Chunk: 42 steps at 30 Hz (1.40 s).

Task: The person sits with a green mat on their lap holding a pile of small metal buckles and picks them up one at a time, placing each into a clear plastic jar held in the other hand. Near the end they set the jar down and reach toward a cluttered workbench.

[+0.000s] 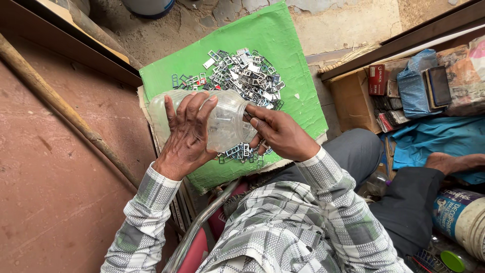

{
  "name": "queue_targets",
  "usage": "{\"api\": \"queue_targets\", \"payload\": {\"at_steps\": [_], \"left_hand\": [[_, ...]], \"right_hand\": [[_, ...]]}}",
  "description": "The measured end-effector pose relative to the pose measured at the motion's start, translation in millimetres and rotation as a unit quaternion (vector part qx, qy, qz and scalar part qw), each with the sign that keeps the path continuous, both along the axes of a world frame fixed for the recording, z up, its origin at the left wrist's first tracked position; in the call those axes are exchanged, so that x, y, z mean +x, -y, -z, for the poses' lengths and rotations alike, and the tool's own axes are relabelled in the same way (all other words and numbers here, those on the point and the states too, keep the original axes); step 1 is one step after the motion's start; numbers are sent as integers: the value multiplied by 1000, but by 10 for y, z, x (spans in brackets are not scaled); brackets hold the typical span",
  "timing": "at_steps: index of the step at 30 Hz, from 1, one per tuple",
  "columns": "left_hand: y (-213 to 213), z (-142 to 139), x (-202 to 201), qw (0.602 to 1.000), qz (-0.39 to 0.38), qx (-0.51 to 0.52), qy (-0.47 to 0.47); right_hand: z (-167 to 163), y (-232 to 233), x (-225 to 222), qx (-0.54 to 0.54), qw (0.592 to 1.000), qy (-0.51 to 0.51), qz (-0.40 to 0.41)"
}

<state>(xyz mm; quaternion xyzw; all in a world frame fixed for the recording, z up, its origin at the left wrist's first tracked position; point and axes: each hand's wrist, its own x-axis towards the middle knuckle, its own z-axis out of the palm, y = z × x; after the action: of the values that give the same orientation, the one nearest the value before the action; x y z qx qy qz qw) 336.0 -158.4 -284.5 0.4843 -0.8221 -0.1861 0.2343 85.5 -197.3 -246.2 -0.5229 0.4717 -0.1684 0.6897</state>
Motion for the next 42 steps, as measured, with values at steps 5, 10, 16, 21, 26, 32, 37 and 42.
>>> {"api": "queue_targets", "payload": {"at_steps": [5, 10, 16, 21, 26, 32, 37, 42], "left_hand": [[6, 13, 4, 1000, -1, -3, 4], [4, 12, 12, 1000, 2, -10, -11], [1, -2, 18, 1000, 1, 0, -3], [-12, 28, 23, 1000, 0, -7, 0], [-15, 72, 65, 1000, -2, -17, -2], [-27, 59, 172, 1000, -8, -27, -1], [-73, 9, 247, 1000, -9, -5, 12], [-72, 4, 252, 1000, -7, -8, 22]], "right_hand": [[11, -4, -87, 35, 999, 34, 7], [10, -42, -126, 32, 999, 25, -24], [-148, -110, -81, -86, 990, -88, -62], [-165, -169, -82, -134, 986, -74, -59], [-8, -185, -205, 23, 980, 179, 80], [109, -374, -387, 197, 861, 426, 198], [235, -488, -396, 208, 839, 447, 229], [348, -538, -374, 188, 851, 415, 260]]}}
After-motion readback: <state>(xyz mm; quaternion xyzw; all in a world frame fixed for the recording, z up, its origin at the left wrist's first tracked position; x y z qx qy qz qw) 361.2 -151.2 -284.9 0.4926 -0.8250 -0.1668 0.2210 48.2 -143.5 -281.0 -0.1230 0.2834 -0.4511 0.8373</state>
